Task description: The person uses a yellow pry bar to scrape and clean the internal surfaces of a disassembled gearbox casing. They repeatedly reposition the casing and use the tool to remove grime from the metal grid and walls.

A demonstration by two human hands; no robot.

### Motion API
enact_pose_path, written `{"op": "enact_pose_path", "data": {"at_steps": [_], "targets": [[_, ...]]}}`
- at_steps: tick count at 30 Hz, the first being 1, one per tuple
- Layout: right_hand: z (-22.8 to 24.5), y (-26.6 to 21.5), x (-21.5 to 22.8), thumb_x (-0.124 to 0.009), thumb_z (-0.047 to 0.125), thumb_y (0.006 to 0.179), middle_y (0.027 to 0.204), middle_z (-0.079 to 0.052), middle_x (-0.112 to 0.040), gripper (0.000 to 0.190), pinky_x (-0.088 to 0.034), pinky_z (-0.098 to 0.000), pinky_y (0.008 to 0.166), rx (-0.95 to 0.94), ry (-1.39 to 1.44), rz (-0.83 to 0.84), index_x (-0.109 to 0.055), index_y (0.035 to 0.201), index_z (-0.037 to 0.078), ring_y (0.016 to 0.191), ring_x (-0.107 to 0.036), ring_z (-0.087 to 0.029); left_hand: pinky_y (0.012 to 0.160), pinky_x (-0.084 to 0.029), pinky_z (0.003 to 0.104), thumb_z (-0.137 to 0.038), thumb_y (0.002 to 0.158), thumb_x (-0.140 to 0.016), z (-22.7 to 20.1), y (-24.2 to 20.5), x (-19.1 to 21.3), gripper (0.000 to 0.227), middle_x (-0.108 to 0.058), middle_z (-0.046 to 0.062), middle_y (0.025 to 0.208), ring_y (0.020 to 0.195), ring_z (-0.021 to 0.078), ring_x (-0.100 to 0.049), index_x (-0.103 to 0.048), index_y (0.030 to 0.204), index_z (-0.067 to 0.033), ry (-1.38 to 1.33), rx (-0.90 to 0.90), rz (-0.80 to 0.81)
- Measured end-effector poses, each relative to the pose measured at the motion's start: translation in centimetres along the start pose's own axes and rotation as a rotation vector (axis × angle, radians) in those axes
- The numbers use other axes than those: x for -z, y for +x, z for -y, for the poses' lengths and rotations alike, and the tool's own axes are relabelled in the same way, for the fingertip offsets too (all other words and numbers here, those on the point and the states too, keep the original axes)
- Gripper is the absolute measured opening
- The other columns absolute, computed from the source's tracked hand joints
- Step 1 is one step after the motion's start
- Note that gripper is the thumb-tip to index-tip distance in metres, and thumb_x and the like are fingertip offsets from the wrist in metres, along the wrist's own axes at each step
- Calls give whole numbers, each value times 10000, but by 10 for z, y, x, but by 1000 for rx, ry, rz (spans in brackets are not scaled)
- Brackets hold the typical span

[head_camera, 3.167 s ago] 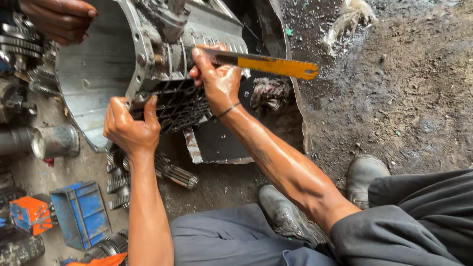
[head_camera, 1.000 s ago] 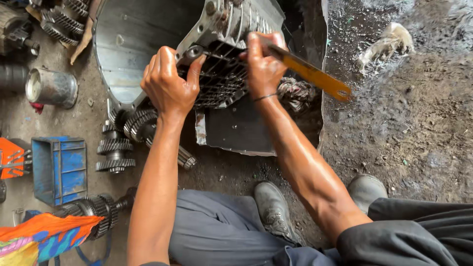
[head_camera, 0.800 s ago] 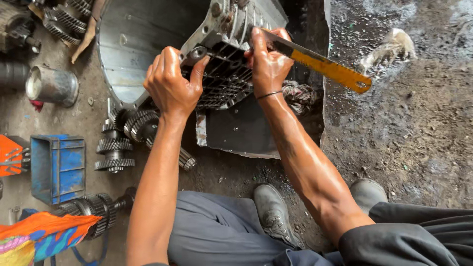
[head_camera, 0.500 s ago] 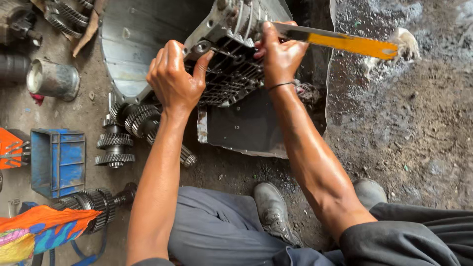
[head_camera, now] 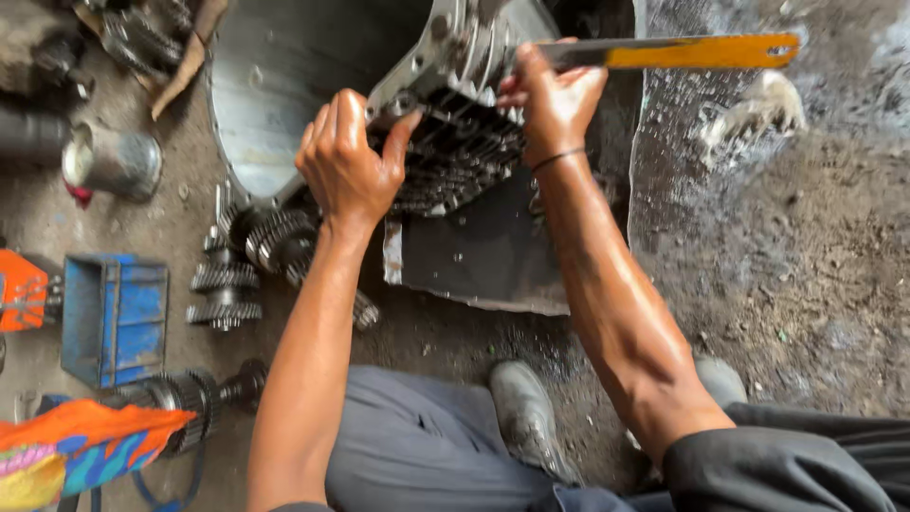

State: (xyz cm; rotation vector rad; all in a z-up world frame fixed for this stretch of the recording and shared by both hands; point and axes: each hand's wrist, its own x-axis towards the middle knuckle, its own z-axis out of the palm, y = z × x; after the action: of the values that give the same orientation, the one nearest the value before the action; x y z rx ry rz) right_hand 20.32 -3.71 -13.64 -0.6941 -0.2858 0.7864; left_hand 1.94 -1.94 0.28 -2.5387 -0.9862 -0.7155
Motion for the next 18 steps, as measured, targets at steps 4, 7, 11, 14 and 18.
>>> {"op": "enact_pose_path", "data": {"at_steps": [4, 7, 11, 14, 18], "targets": [[-5, -9, -2, -737, 162, 963, 736, -80, -638, 253, -603, -331, 484, -39, 65, -4, -531, 978, 17, 605, -689, -171, 702, -459, 450, -470, 1012, -809, 0, 4, -2, 506, -620, 127, 846, 813, 357, -634, -556, 939, -38, 3, -26, -19], [-13, -18, -11, -735, 170, 960, 772, -85, -683, 228, -616, -327, 509, -34, 14, -100, -578, 996, 9, 632, -717, -172, 701, -462, 456, -448, 987, -819, 4, 5, -2, 483, -625, 123, 843, 801, 361, -635, -565, 950, -38, 0, -13, -10], [-19, -25, -14, -724, 177, 953, 754, -60, -688, 197, -589, -311, 485, -35, 32, -142, -595, 973, 29, 608, -707, -147, 713, -469, 464, -448, 998, -820, 4, 5, -7, 492, -616, 134, 850, 796, 371, -626, -555, 953, -36, -12, -3, 6], [-24, -37, -26, -758, 182, 955, 708, -21, -629, 215, -487, -263, 459, -51, 10, -269, -593, 942, 44, 553, -603, -98, 693, -462, 467, -490, 1020, -808, 6, 2, -3, 525, -611, 138, 842, 781, 366, -626, -556, 957, -34, 10, 5, 15], [-29, -41, -27, -770, 212, 958, 640, 0, -561, 270, -381, -250, 413, -165, 221, -229, -551, 875, 78, 484, -490, -76, 693, -448, 479, -541, 1049, -776, 7, 0, -5, 572, -596, 130, 834, 794, 370, -624, -529, 941, -37, 25, 14, 34]]}}
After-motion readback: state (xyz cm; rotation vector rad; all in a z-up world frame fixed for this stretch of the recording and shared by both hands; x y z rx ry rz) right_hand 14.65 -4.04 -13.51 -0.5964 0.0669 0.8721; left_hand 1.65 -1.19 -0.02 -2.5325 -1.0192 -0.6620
